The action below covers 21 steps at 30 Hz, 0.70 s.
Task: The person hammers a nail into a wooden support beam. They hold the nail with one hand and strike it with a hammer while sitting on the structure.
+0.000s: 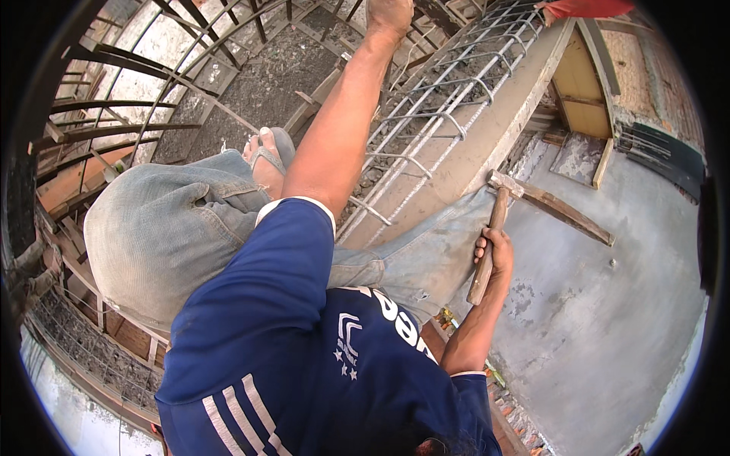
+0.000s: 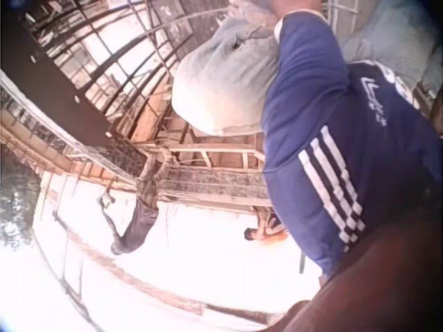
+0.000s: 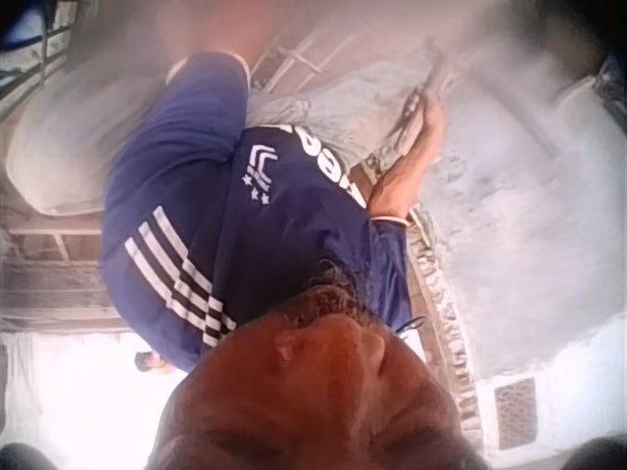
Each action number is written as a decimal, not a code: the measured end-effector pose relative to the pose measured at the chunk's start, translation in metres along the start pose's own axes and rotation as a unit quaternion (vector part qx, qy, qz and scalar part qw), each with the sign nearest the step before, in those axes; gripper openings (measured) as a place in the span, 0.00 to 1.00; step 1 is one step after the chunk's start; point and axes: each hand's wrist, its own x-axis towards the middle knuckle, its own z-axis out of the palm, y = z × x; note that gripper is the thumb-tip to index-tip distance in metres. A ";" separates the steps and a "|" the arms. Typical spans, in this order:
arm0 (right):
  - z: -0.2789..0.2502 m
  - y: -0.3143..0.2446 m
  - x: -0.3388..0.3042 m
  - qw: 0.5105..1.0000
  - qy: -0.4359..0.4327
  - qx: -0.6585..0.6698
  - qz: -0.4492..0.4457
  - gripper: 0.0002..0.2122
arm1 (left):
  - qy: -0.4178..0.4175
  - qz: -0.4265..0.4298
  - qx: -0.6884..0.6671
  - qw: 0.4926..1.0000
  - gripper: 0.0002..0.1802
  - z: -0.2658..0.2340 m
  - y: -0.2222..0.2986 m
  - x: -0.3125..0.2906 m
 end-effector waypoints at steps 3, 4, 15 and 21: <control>0.004 -0.004 -0.002 1.000 -0.006 0.013 -0.008 0.07 | 0.073 0.317 0.449 0.832 0.13 0.038 0.040 -0.033; 0.004 -0.006 -0.003 1.000 -0.002 0.015 -0.007 0.07 | 0.060 0.243 0.311 0.917 0.14 0.045 0.042 -0.037; 0.018 -0.010 -0.013 0.999 0.009 -0.024 -0.046 0.07 | 0.060 0.131 0.042 0.989 0.23 0.057 0.018 -0.061; 0.029 -0.026 -0.066 0.982 0.037 -0.107 -0.153 0.09 | 0.185 0.112 -0.061 0.974 0.23 0.034 0.044 -0.046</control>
